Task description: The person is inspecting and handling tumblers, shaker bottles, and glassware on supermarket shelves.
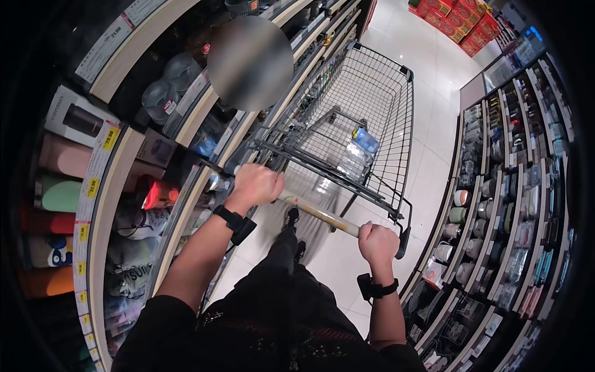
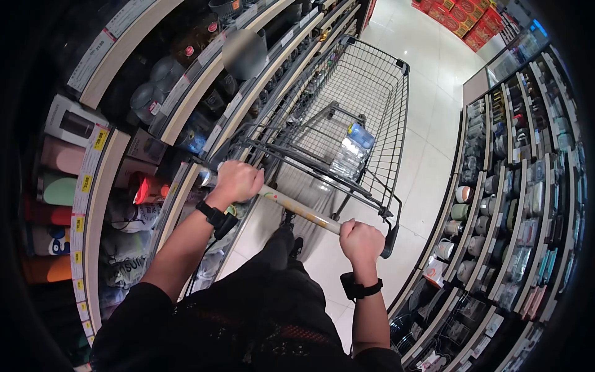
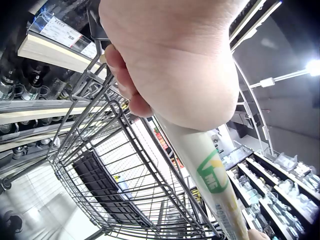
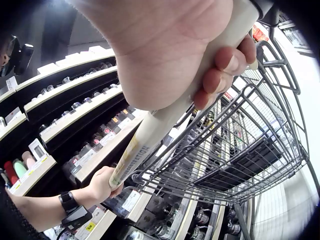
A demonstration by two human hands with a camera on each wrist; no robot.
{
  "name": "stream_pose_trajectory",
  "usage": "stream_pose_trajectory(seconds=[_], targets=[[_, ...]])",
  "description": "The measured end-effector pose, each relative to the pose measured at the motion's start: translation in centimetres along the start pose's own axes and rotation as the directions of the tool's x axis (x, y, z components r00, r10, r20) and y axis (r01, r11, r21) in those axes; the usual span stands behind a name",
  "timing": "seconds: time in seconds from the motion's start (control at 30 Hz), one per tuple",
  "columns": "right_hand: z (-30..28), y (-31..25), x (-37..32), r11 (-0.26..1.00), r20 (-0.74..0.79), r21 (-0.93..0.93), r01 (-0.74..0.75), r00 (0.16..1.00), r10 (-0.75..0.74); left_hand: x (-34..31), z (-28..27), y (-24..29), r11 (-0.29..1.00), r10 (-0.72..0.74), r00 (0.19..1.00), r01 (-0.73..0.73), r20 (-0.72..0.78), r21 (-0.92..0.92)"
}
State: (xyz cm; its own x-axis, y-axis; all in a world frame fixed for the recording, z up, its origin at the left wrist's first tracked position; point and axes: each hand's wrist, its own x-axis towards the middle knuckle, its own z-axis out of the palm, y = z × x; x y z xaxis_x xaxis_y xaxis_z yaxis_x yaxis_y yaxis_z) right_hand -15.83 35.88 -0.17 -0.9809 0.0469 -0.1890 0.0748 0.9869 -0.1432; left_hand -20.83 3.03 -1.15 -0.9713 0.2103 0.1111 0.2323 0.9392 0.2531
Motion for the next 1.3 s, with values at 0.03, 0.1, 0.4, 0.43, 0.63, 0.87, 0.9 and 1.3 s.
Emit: stream_pose_trajectory(seconds=[0.03,0.1,0.4,0.43,0.63,0.87,0.9,1.3], targets=[[0.1,0.1,0.2,1.000,0.017,-0.004,-0.002,1.000,0.002,0.1,0.1,-0.2,1.000,0.009,1.000,-0.009,-0.001,0.016],[0.3,0.2,0.3,1.000,-0.011,-0.002,0.014,1.000,-0.014,0.2,0.3,-0.3,0.999,0.017,1.000,-0.017,-0.002,0.028],[-0.3,0.2,0.8,0.999,0.009,0.005,0.035,0.999,-0.035,0.7,1.0,-0.7,0.999,0.036,0.999,-0.036,-0.004,-0.013],[-0.3,0.2,0.9,0.999,0.013,0.012,0.042,0.999,-0.042,0.7,1.1,-0.9,0.999,0.050,0.999,-0.050,-0.019,-0.016],[-1.6,0.2,1.3,0.997,0.146,0.077,0.018,0.989,-0.029,0.8,0.7,-0.8,0.994,0.090,0.995,-0.092,-0.035,-0.054],[-12.0,-0.4,15.5,0.945,0.520,0.000,0.328,0.807,-0.279,0.6,0.6,-1.0,0.977,0.179,0.981,-0.187,-0.078,-0.099],[-11.8,-1.0,19.3,0.927,0.381,0.064,0.368,0.850,-0.364,0.6,0.5,-0.9,0.975,0.185,0.980,-0.192,-0.067,-0.108],[20.2,2.1,47.7,0.986,0.329,-0.055,0.157,0.935,-0.131,1.4,-1.0,-0.8,0.976,0.066,0.977,-0.021,0.203,-0.216]])
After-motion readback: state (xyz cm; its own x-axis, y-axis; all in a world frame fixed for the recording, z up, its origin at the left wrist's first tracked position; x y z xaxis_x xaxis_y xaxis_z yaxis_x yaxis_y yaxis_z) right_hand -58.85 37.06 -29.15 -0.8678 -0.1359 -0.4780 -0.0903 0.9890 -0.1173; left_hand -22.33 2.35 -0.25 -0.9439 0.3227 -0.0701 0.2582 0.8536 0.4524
